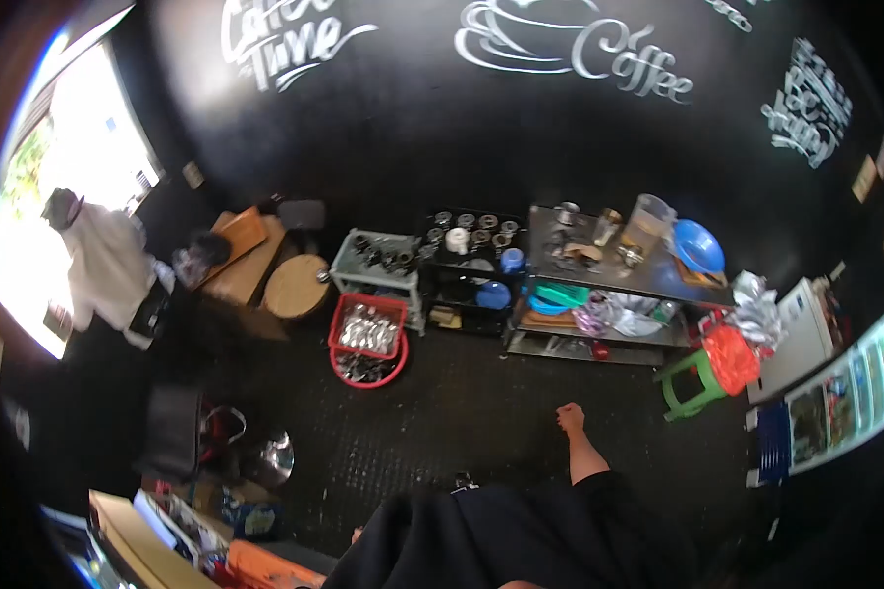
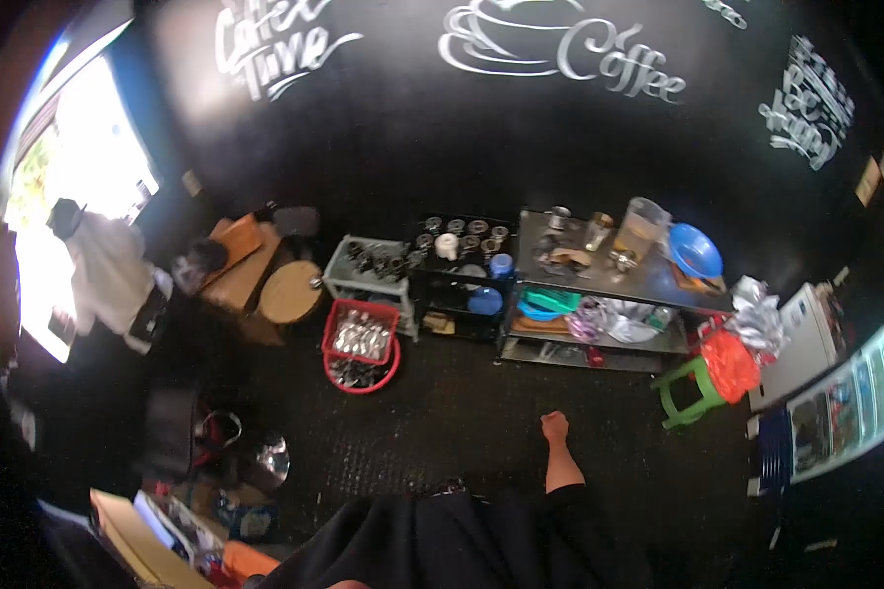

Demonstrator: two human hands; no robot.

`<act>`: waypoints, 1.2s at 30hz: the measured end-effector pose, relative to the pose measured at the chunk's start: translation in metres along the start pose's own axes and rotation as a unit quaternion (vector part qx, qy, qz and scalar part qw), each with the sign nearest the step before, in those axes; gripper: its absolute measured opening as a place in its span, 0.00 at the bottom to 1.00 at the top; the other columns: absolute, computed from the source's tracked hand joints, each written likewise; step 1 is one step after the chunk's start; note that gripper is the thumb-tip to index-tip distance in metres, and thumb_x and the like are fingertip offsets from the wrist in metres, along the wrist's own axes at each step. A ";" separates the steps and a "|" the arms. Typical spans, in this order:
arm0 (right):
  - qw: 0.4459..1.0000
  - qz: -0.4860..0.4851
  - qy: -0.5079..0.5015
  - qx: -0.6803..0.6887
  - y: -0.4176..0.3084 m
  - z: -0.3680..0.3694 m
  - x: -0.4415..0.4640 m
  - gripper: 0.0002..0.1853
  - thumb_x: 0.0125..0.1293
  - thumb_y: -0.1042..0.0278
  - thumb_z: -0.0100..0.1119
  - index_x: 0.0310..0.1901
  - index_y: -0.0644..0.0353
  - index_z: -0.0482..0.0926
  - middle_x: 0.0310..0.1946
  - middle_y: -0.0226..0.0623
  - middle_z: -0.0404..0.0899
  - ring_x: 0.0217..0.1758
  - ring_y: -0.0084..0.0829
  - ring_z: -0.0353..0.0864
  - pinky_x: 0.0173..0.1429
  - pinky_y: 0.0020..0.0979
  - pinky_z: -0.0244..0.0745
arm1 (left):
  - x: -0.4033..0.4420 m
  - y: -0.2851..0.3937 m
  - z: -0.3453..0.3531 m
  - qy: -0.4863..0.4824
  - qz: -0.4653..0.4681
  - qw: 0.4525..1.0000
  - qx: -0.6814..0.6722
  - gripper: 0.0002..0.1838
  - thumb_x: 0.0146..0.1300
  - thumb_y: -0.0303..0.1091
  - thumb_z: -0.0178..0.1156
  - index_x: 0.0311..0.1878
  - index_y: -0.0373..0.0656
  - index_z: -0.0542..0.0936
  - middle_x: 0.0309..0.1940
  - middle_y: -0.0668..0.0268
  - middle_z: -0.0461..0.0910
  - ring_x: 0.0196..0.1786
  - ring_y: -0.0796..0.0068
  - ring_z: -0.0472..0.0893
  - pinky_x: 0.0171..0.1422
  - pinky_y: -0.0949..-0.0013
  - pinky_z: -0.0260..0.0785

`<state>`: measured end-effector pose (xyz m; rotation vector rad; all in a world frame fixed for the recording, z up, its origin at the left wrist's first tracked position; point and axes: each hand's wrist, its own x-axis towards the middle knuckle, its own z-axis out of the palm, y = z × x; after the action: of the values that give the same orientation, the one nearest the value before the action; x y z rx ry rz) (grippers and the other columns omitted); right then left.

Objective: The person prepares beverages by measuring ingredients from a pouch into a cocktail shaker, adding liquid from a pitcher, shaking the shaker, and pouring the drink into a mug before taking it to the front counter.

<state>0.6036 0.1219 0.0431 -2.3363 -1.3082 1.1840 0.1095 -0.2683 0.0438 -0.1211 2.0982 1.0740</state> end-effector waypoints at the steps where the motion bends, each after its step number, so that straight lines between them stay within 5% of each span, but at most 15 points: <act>1: 0.993 -0.007 0.115 0.008 0.019 -0.004 0.016 0.10 0.60 0.64 0.60 0.39 0.60 0.78 0.28 0.38 0.82 0.29 0.30 0.82 0.30 0.33 0.78 | 0.013 0.021 0.025 -0.022 0.017 0.999 -0.034 0.11 0.61 0.37 0.52 0.40 0.42 0.79 0.26 0.62 0.80 0.25 0.69 0.78 0.26 0.66 0.71; 5: 0.982 0.135 0.004 0.130 0.030 -0.050 -0.049 0.09 0.63 0.67 0.58 0.40 0.62 0.78 0.27 0.39 0.81 0.28 0.31 0.81 0.30 0.36 0.78 | 0.063 0.116 0.127 -0.165 0.097 0.971 -0.144 0.11 0.63 0.37 0.50 0.41 0.41 0.77 0.24 0.63 0.78 0.21 0.70 0.77 0.20 0.67 0.70; 11: 0.914 0.298 -0.072 0.266 0.137 -0.002 -0.105 0.10 0.63 0.64 0.57 0.42 0.61 0.77 0.28 0.40 0.80 0.29 0.34 0.80 0.34 0.37 0.78 | 0.092 0.264 0.278 -0.292 0.083 0.951 0.067 0.12 0.64 0.36 0.49 0.44 0.41 0.76 0.29 0.60 0.80 0.22 0.68 0.78 0.22 0.62 0.74; 15: 0.869 0.339 -0.097 0.346 0.154 0.013 -0.098 0.12 0.62 0.61 0.57 0.43 0.58 0.77 0.29 0.38 0.80 0.29 0.35 0.80 0.37 0.36 0.77 | 0.095 0.289 0.368 -0.400 0.017 0.916 -0.001 0.11 0.63 0.34 0.50 0.44 0.40 0.77 0.31 0.58 0.81 0.23 0.67 0.79 0.23 0.62 0.75; 16: 0.866 0.326 -0.092 0.369 0.156 0.014 -0.090 0.12 0.62 0.60 0.57 0.43 0.57 0.77 0.29 0.38 0.80 0.30 0.35 0.80 0.37 0.36 0.76 | 0.107 0.284 0.386 -0.453 -0.062 0.888 -0.051 0.10 0.63 0.33 0.50 0.43 0.40 0.77 0.30 0.58 0.81 0.23 0.67 0.80 0.24 0.63 0.76; 18: 0.861 0.237 -0.069 0.445 0.159 0.013 -0.072 0.13 0.62 0.58 0.57 0.44 0.55 0.77 0.30 0.38 0.79 0.30 0.35 0.79 0.39 0.35 0.76 | 0.073 0.286 0.415 -0.337 0.150 0.910 0.190 0.08 0.63 0.26 0.50 0.41 0.39 0.78 0.28 0.61 0.82 0.24 0.68 0.81 0.27 0.61 0.77; 21: 0.800 0.014 -0.050 0.598 0.156 0.006 -0.013 0.14 0.61 0.56 0.57 0.44 0.53 0.77 0.30 0.37 0.79 0.31 0.36 0.79 0.40 0.35 0.75 | 0.088 0.304 0.441 -0.355 0.122 0.889 0.263 0.11 0.64 0.33 0.48 0.43 0.40 0.77 0.29 0.60 0.81 0.24 0.64 0.79 0.27 0.57 0.75; 22: 0.775 0.206 -0.115 0.587 0.128 -0.021 0.014 0.12 0.65 0.55 0.52 0.44 0.52 0.75 0.31 0.36 0.78 0.31 0.35 0.79 0.41 0.35 0.74 | 0.106 0.313 0.451 -0.372 0.080 0.890 0.250 0.12 0.64 0.36 0.47 0.43 0.41 0.77 0.30 0.59 0.81 0.24 0.63 0.79 0.27 0.56 0.75; 23: 0.877 0.183 -0.111 0.431 0.100 -0.035 0.052 0.15 0.69 0.53 0.43 0.45 0.53 0.75 0.29 0.36 0.76 0.27 0.34 0.76 0.35 0.36 0.73 | 0.122 0.325 0.461 -0.384 0.047 0.893 0.232 0.14 0.65 0.38 0.46 0.44 0.41 0.77 0.31 0.59 0.81 0.24 0.62 0.79 0.27 0.55 0.75; 24: 0.770 0.302 -0.124 0.548 0.069 -0.054 0.089 0.17 0.71 0.54 0.37 0.44 0.55 0.75 0.24 0.34 0.72 0.21 0.31 0.69 0.26 0.34 0.66 | 0.139 0.337 0.473 -0.393 0.023 0.894 0.214 0.15 0.65 0.40 0.46 0.45 0.42 0.76 0.31 0.58 0.80 0.24 0.61 0.78 0.27 0.54 0.74; 27: 0.713 0.219 0.013 0.666 -0.013 -0.080 0.144 0.14 0.70 0.62 0.39 0.37 0.58 0.75 0.18 0.32 0.68 0.15 0.29 0.62 0.18 0.33 0.58 | 0.166 0.371 0.511 -0.424 -0.014 0.891 0.163 0.20 0.66 0.48 0.43 0.46 0.43 0.76 0.33 0.57 0.80 0.25 0.57 0.77 0.26 0.51 0.73; 29: 0.930 0.045 0.100 0.351 -0.086 -0.120 0.161 0.10 0.66 0.64 0.52 0.38 0.62 0.76 0.25 0.33 0.79 0.24 0.26 0.78 0.24 0.28 0.71 | 0.169 0.386 0.542 -0.425 -0.019 0.895 0.133 0.19 0.66 0.47 0.45 0.46 0.42 0.76 0.30 0.59 0.80 0.20 0.60 0.75 0.23 0.55 0.72; 32: 0.899 -0.068 0.139 0.411 -0.123 -0.143 0.211 0.09 0.63 0.66 0.57 0.40 0.62 0.78 0.27 0.33 0.81 0.28 0.24 0.81 0.29 0.26 0.75 | 0.137 0.413 0.587 -0.496 -0.062 0.866 -0.003 0.12 0.65 0.38 0.52 0.43 0.40 0.78 0.27 0.61 0.80 0.18 0.72 0.75 0.21 0.68 0.72; 34: 0.886 -0.090 0.142 0.431 -0.146 -0.164 0.240 0.09 0.62 0.66 0.57 0.40 0.62 0.78 0.28 0.33 0.81 0.27 0.25 0.81 0.29 0.27 0.76 | 0.063 0.428 0.621 -0.353 0.167 0.917 0.079 0.10 0.66 0.35 0.52 0.42 0.40 0.78 0.28 0.64 0.80 0.20 0.77 0.76 0.20 0.72 0.68; 36: 0.895 -0.200 0.299 0.264 -0.156 -0.179 0.277 0.08 0.61 0.68 0.59 0.38 0.63 0.78 0.29 0.34 0.82 0.28 0.25 0.81 0.31 0.28 0.76 | 0.040 0.437 0.658 -0.396 0.254 0.882 0.024 0.11 0.66 0.36 0.54 0.45 0.40 0.78 0.29 0.66 0.81 0.25 0.80 0.78 0.24 0.75 0.70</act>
<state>0.7163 0.4654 0.0924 -1.7108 -1.0031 0.5256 0.2921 0.5007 0.0696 0.8091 1.4076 1.1035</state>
